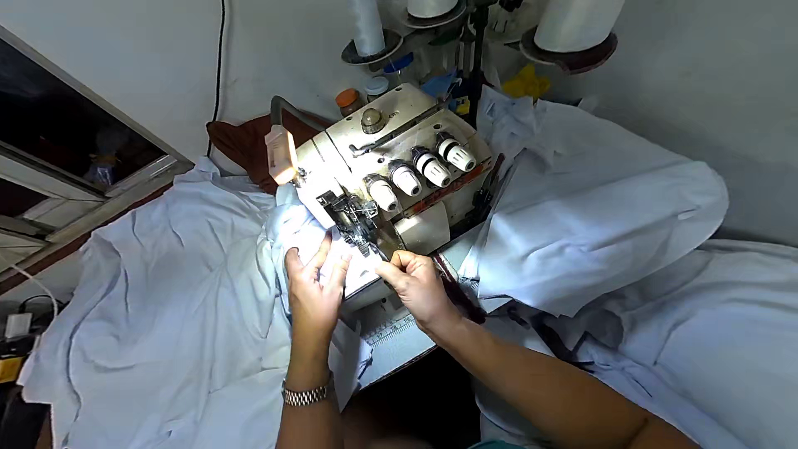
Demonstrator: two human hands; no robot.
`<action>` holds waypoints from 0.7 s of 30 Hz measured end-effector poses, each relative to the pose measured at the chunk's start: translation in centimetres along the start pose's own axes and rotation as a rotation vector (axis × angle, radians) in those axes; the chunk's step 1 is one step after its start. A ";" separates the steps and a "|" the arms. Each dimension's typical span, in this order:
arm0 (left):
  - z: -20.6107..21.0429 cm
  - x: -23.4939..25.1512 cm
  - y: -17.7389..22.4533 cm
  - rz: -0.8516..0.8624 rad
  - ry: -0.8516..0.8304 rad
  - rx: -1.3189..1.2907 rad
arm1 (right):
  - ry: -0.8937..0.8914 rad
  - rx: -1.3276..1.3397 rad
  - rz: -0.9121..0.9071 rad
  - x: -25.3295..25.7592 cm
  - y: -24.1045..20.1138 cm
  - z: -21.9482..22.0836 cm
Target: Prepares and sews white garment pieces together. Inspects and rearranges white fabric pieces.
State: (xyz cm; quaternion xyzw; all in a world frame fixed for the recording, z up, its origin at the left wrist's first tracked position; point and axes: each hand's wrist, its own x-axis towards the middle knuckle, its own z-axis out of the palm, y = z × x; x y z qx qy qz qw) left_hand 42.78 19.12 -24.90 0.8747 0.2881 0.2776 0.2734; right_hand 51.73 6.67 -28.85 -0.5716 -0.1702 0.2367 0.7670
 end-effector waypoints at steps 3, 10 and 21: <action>0.0 2.5 -1.1 -0.023 0.019 -0.049 | 0.007 -0.023 -0.011 0.2 0.1 0.2; -0.4 3.4 -2.3 -0.172 0.211 0.037 | -0.088 0.017 0.019 -2.3 1.5 -1.2; -3.5 -6.5 -2.4 -0.186 0.221 0.155 | -0.321 -0.007 0.108 -5.0 4.0 -2.1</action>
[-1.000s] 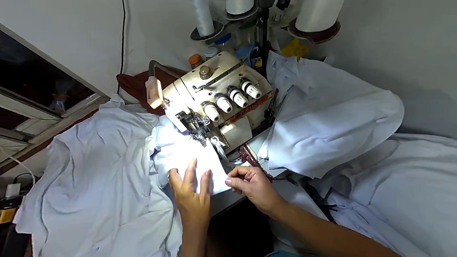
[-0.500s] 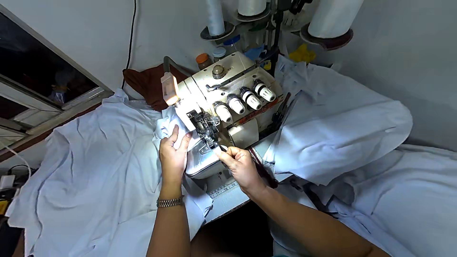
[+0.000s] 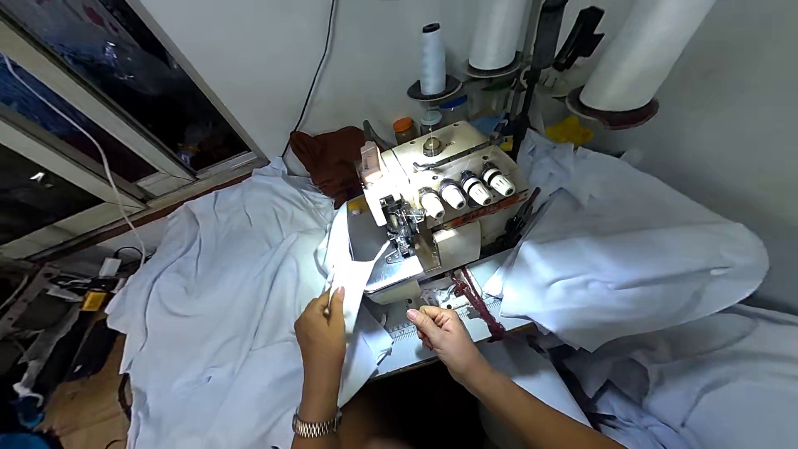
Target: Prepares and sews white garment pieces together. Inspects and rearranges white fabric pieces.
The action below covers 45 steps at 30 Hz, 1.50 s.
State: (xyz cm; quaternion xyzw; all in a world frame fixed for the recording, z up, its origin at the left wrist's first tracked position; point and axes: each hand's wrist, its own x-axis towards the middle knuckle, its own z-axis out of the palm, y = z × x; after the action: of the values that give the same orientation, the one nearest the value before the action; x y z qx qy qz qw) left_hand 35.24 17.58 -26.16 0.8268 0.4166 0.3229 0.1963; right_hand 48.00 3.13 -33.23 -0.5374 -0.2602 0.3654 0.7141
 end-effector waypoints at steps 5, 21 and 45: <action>-0.4 -5.9 1.1 0.103 -0.024 0.069 | -0.040 -0.066 0.008 0.2 -1.3 0.7; 1.2 9.6 1.8 -0.164 -0.172 -0.367 | -0.234 0.046 -0.057 1.5 -3.4 -5.1; -4.3 1.9 -1.6 0.719 -0.702 0.026 | -0.743 -0.215 -0.652 -5.7 -13.1 -2.5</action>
State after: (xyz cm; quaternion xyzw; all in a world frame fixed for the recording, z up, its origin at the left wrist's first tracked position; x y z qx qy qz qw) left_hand 32.17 20.31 -23.34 0.9792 0.0181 0.0674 0.1906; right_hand 49.67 -4.88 -21.23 -0.3325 -0.6872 0.2612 0.5908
